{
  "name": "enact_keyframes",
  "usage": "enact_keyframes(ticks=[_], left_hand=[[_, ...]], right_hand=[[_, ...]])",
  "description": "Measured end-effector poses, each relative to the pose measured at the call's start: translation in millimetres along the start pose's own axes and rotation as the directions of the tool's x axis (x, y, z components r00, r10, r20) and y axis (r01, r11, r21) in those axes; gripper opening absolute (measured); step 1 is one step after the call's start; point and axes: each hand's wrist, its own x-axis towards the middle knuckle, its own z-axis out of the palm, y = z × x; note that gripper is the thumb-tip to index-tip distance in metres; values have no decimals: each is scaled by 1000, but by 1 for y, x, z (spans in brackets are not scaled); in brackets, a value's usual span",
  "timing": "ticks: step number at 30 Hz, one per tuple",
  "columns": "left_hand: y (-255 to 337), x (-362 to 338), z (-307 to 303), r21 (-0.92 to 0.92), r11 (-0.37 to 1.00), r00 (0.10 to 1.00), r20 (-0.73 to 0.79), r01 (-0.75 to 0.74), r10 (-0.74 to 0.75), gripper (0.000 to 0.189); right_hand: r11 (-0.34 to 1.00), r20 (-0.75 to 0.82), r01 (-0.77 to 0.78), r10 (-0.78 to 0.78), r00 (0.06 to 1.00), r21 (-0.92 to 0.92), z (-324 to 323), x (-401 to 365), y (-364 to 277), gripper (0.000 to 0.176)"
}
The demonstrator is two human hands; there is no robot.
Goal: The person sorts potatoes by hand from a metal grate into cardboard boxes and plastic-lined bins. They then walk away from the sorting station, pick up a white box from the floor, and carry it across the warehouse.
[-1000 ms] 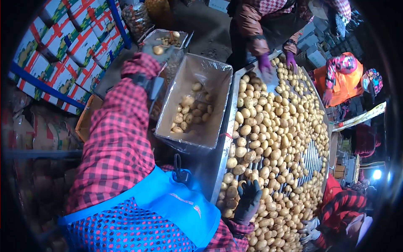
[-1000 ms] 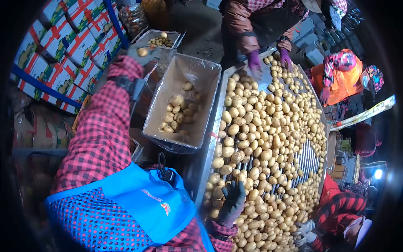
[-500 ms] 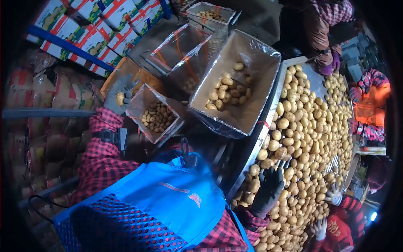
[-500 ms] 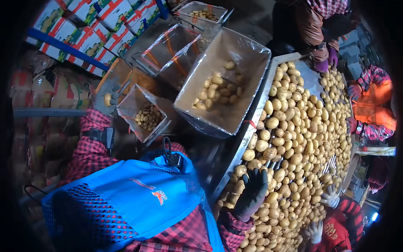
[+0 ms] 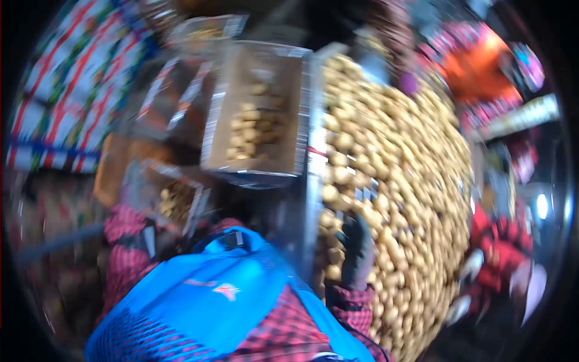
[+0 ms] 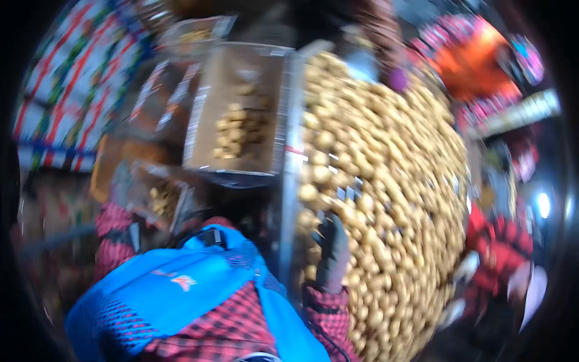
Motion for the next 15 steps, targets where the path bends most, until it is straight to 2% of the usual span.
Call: enact_keyframes(ticks=[2,4,6,7,8,9,10,11,12,13,14,15], left_hand=[[16,21,46,227,963,981,155,-147,114,53],[38,22,117,398,834,894,388,-381,224,54],[53,3,202,404,652,696,665,-642,272,55],[66,-17,243,399,563,601,765,-724,231,51],[71,-44,297,374,470,501,848,-799,176,48],[58,-50,332,190,478,285,949,-858,134,49],[44,-65,368,93,472,124,992,-877,35,52],[24,-86,395,-74,390,-49,996,-918,74,55],[2,-105,422,-176,404,-183,983,-898,20,63],[-23,-122,438,-254,338,-297,952,-906,-80,71],[-38,-143,454,-272,180,-311,918,-945,-246,72],[-62,-151,465,-265,167,-303,913,-950,-272,72]], right_hand=[[999,-99,-8,13,995,53,-15,-8,1,45],[997,-130,-6,15,991,72,-27,-16,1,43],[974,-152,68,-102,983,-215,-47,-25,13,42],[963,-224,-179,133,965,-199,-41,-37,-3,48],[967,-244,-177,129,961,-184,-48,-40,0,48],[801,-148,64,-188,971,-595,-59,-42,4,54],[423,71,263,-418,906,-867,-68,-43,6,61],[298,96,211,-358,929,-931,-73,-43,7,77],[305,76,194,-359,930,-932,-75,-43,8,77],[190,98,160,-301,949,-969,-74,-40,10,80],[69,113,132,-239,965,-989,-78,-35,12,83],[149,112,145,-212,971,-978,-89,-24,20,84]])
